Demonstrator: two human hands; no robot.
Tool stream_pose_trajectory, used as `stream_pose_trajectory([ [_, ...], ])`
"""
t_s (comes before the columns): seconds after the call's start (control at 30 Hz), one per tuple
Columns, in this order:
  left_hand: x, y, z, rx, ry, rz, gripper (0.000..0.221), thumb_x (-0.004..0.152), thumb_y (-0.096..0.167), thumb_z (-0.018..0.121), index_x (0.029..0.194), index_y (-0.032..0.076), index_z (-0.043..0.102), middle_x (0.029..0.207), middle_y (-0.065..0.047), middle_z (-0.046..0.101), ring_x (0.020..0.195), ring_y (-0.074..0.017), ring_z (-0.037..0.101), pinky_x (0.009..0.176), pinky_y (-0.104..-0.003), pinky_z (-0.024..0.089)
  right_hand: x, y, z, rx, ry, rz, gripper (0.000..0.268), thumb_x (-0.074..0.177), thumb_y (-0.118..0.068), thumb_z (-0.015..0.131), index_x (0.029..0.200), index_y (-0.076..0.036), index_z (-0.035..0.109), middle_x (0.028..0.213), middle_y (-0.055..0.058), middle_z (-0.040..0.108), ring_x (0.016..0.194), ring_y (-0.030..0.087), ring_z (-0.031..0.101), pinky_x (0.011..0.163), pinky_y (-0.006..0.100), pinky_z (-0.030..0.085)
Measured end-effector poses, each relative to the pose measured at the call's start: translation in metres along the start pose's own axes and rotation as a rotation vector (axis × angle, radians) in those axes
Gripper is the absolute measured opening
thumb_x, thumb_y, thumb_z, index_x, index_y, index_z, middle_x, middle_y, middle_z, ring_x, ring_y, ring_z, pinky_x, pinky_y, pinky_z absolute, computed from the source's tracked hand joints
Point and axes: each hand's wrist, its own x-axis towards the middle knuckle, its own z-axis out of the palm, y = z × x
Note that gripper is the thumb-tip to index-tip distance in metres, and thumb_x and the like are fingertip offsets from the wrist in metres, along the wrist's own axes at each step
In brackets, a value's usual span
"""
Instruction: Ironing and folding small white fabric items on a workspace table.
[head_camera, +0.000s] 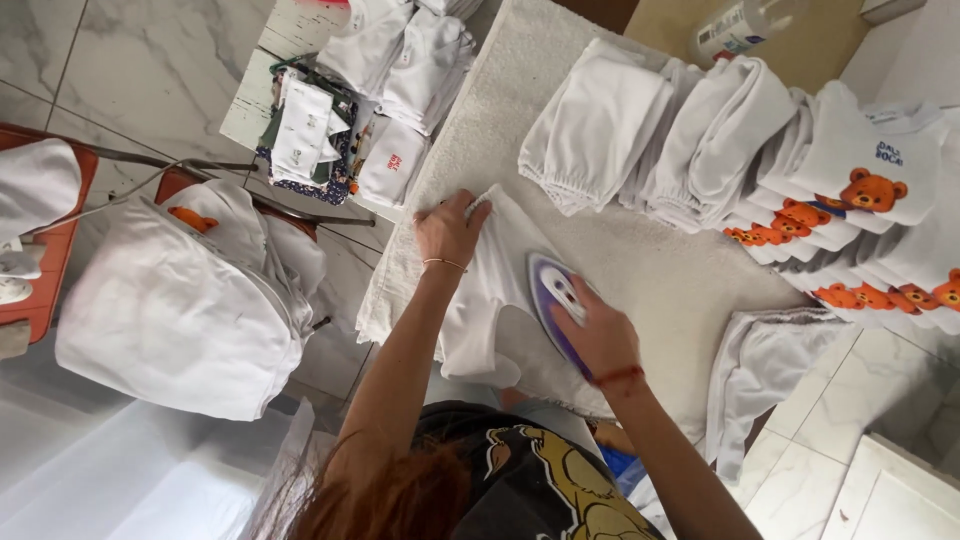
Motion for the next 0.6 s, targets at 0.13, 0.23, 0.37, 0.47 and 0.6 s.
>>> stream_pose_trajectory([
  [0.13, -0.01, 0.013, -0.017, 0.019, 0.032, 0.0, 0.03, 0.082, 0.056, 0.04, 0.084, 0.027, 0.048, 0.07, 0.003, 0.061, 0.07, -0.0158, 0.062, 0.074, -0.038, 0.037, -0.05, 0.082, 0.02, -0.062, 0.152, 0.078, 0.054, 0.072, -0.045, 0.057, 0.122, -0.027, 0.049, 0.095, 0.016, 0.063, 0.087, 0.035, 0.059, 0.077, 0.047, 0.047],
  [0.23, 0.0, 0.021, -0.035, -0.035, 0.014, 0.008, 0.032, 0.083, 0.049, 0.043, 0.077, 0.018, 0.05, 0.053, -0.006, 0.057, 0.049, -0.0294, 0.055, 0.072, -0.04, 0.036, -0.052, 0.098, 0.024, 0.001, 0.173, 0.117, 0.051, 0.073, -0.04, 0.054, 0.121, -0.026, 0.049, 0.09, 0.0, 0.066, 0.073, 0.021, 0.063, 0.066, 0.033, 0.053],
  [0.37, 0.007, 0.019, -0.054, -0.038, -0.293, 0.063, 0.038, 0.082, 0.054, 0.034, 0.087, 0.02, 0.05, 0.073, -0.005, 0.063, 0.072, -0.0261, 0.061, 0.082, -0.039, 0.034, -0.022, 0.047, 0.018, -0.079, 0.117, 0.036, 0.052, 0.071, -0.051, 0.051, 0.119, -0.031, 0.048, 0.091, 0.003, 0.064, 0.082, 0.024, 0.06, 0.074, 0.038, 0.048],
  [0.47, 0.013, 0.023, -0.07, 0.047, -0.356, 0.196, 0.041, 0.082, 0.058, 0.032, 0.09, 0.022, 0.049, 0.08, -0.006, 0.065, 0.081, -0.0253, 0.063, 0.079, -0.039, 0.039, 0.019, -0.003, 0.019, -0.086, 0.071, -0.025, 0.055, 0.07, -0.059, 0.051, 0.12, -0.036, 0.047, 0.1, 0.005, 0.062, 0.093, 0.027, 0.058, 0.083, 0.041, 0.046],
  [0.6, 0.011, 0.023, -0.119, 0.456, -0.768, 0.211, 0.066, 0.054, 0.076, 0.051, 0.102, 0.031, 0.057, 0.102, 0.004, 0.062, 0.099, -0.0175, 0.056, 0.086, -0.041, 0.03, 0.047, -0.05, 0.018, -0.173, 0.103, -0.121, 0.053, 0.071, -0.058, 0.051, 0.12, -0.036, 0.048, 0.093, 0.007, 0.064, 0.086, 0.029, 0.061, 0.076, 0.04, 0.049],
])
